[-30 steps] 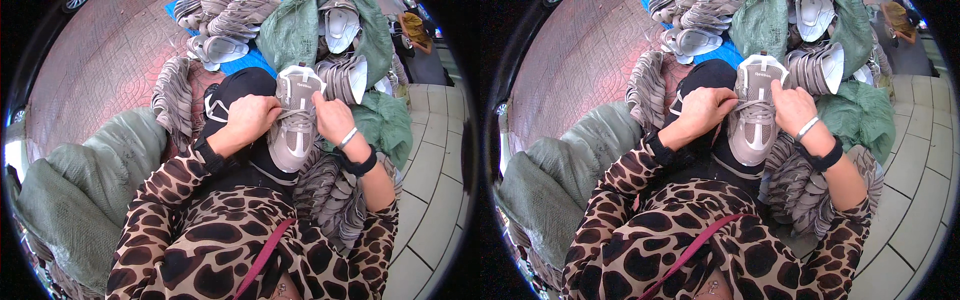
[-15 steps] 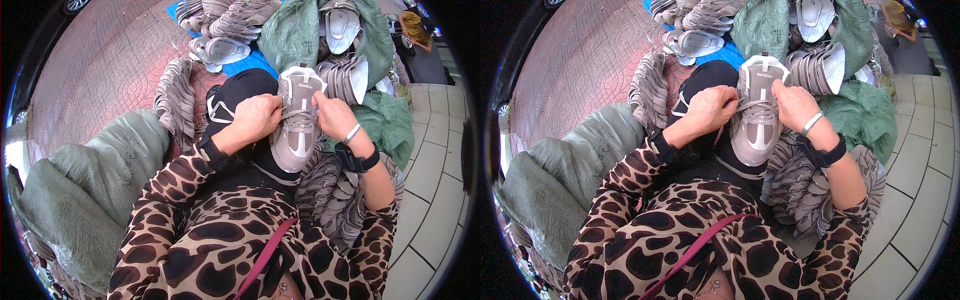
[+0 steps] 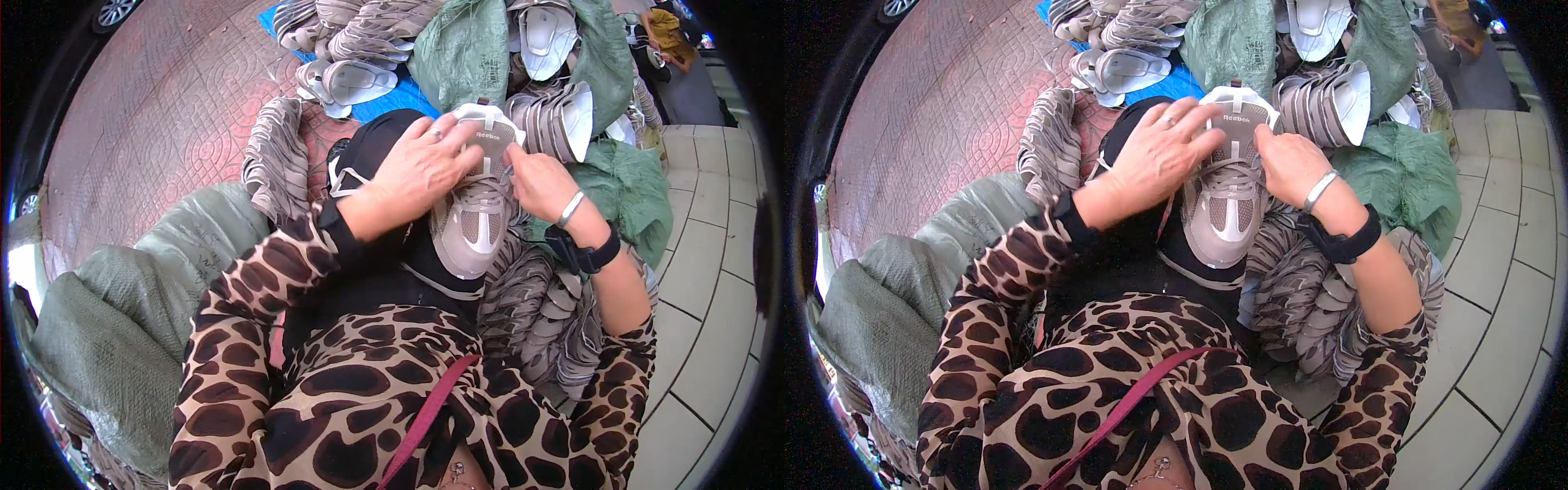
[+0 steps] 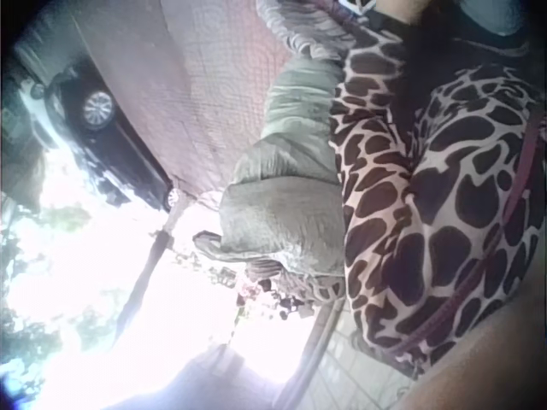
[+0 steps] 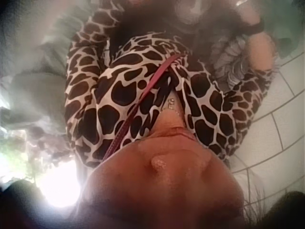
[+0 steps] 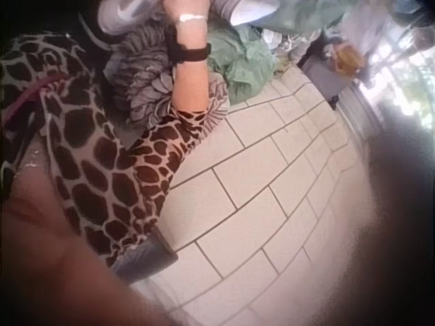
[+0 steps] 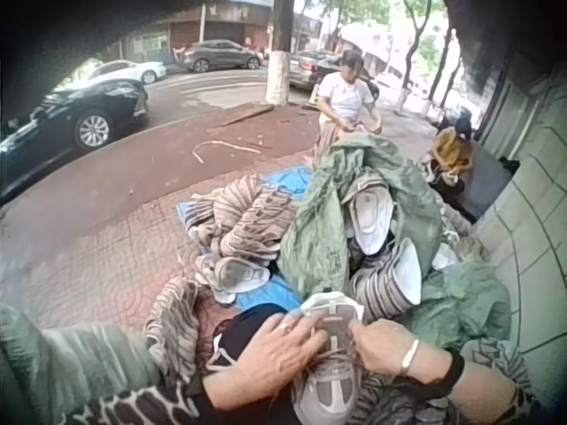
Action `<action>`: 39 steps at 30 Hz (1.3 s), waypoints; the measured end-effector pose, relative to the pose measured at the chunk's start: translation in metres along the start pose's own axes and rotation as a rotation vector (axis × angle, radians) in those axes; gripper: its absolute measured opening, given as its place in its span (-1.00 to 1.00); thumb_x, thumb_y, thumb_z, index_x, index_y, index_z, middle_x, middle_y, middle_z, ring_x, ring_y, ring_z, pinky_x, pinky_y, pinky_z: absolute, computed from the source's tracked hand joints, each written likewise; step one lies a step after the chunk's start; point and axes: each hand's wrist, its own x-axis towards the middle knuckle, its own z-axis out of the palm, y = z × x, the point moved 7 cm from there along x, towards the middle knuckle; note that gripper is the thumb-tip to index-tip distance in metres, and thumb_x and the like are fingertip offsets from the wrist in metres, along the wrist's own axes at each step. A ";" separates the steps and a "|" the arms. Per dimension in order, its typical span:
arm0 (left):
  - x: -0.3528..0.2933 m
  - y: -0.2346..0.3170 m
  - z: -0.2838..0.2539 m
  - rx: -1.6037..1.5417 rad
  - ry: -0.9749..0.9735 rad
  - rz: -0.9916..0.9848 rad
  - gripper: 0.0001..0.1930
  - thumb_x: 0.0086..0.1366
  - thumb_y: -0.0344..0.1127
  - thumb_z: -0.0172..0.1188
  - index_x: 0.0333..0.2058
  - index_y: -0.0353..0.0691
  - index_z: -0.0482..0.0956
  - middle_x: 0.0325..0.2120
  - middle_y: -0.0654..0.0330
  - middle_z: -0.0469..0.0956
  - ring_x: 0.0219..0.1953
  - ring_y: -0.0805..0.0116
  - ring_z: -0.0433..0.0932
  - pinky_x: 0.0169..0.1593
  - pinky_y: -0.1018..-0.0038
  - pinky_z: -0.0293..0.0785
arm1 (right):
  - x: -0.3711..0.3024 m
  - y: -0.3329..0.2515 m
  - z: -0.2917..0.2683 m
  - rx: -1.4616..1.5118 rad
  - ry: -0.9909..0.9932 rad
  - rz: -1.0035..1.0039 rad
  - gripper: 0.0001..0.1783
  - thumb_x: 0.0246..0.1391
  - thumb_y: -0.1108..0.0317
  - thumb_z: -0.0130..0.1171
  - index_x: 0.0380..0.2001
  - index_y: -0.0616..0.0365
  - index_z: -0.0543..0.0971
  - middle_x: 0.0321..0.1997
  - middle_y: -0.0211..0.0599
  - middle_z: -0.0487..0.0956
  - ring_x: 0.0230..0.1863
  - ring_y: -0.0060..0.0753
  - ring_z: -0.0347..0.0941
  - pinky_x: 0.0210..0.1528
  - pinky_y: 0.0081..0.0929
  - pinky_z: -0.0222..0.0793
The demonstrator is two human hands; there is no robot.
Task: The person sits on the ground and laces a beige sneaker by hand. They thread the laces through the eyelets, pull them tight, and tie a knot. The person then picks up a white shoe insole and places it inside the shoe.
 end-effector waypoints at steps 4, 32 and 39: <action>0.006 -0.014 0.021 -0.157 -0.213 0.260 -0.72 0.06 -0.32 0.20 -0.21 -0.10 0.43 -0.20 0.24 0.45 0.06 0.21 0.39 0.30 0.21 0.15 | -0.001 -0.011 0.010 -0.212 -0.004 0.139 -0.74 -0.15 0.57 0.11 -0.31 0.34 0.36 -0.52 0.09 0.59 -0.38 0.11 0.57 -0.28 -0.07 0.45; 0.012 -0.038 0.079 -0.188 -0.461 -0.041 -0.79 -0.09 -0.12 0.20 -0.68 -0.11 0.59 -0.65 0.09 0.54 -0.54 0.10 0.56 -0.43 0.16 0.41 | 0.052 0.019 0.043 -0.100 -0.279 -0.162 -0.76 -0.11 0.19 0.04 -0.53 -0.09 0.69 -0.34 -0.34 0.60 -0.16 -0.18 0.48 -0.13 -0.02 0.24; 0.046 -0.076 0.084 -0.856 -0.279 -0.408 -0.83 0.24 -0.27 0.22 -0.39 -0.28 0.57 -0.41 0.17 0.52 -0.33 0.34 0.50 -0.21 0.39 0.44 | 0.099 0.110 -0.012 0.599 0.727 -0.038 -0.83 0.09 0.29 0.10 -0.45 0.17 0.51 -0.24 -0.20 0.55 -0.30 -0.23 0.45 -0.29 -0.22 0.37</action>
